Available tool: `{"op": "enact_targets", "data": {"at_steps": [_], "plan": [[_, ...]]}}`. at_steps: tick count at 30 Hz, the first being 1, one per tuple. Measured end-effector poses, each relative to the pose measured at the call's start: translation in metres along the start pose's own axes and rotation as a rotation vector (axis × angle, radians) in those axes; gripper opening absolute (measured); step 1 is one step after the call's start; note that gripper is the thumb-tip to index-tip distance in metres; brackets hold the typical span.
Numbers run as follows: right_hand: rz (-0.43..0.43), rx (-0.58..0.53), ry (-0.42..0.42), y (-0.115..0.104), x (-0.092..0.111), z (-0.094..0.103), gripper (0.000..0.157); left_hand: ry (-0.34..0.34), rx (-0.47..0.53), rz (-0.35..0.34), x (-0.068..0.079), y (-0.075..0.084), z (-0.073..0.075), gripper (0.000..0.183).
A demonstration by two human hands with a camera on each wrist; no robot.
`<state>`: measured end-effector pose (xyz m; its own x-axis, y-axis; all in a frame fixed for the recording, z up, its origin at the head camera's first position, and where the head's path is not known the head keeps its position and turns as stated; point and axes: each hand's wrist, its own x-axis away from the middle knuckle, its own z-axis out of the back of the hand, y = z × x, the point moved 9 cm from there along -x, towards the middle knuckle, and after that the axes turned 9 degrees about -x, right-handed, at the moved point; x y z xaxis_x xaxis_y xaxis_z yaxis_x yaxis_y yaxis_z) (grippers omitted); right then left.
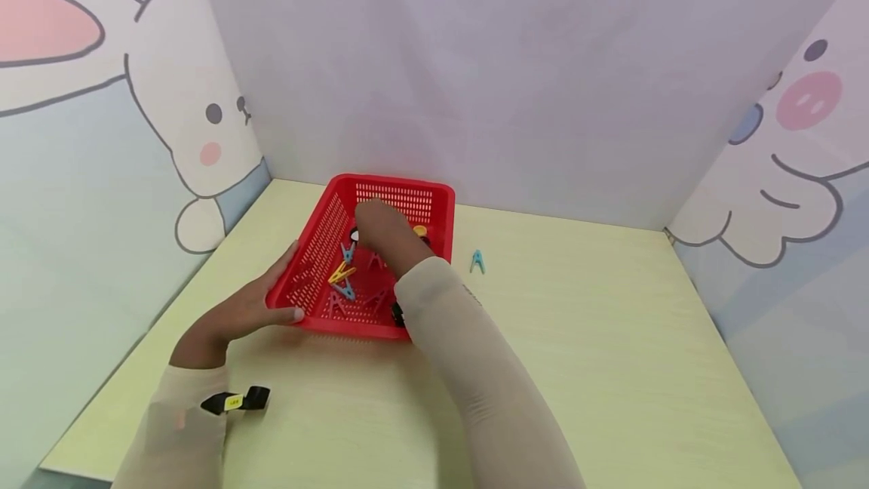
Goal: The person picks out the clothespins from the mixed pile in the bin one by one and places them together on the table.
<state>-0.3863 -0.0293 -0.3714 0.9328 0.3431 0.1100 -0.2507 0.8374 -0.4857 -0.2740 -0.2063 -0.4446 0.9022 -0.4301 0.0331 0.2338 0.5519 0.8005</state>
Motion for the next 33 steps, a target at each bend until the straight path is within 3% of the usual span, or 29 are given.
{"op": "enact_targets", "data": {"at_steps": [5, 16, 19, 28, 33], "plan": [[0.003, 0.019, 0.007, 0.000, -0.004, 0.007, 0.049, 0.002, -0.008, 0.011, -0.001, -0.001, 0.000, 0.131], [-0.006, -0.037, -0.001, -0.006, -0.008, 0.019, 0.038, 0.005, -0.011, 0.006, -0.004, -0.004, 0.002, 0.130], [0.015, -0.083, 0.021, -0.011, -0.006, 0.025, 0.035, 0.006, -0.019, 0.004, -0.004, -0.005, 0.003, 0.131], [0.119, -0.070, 0.094, -0.029, 0.011, 0.049, 0.038, 0.007, -0.013, -0.010, -0.003, -0.010, 0.006, 0.130], [0.101, -0.158, 0.117, -0.030, 0.022, 0.063, 0.043, -0.001, -0.007, -0.016, -0.005, -0.012, 0.006, 0.130]]}}
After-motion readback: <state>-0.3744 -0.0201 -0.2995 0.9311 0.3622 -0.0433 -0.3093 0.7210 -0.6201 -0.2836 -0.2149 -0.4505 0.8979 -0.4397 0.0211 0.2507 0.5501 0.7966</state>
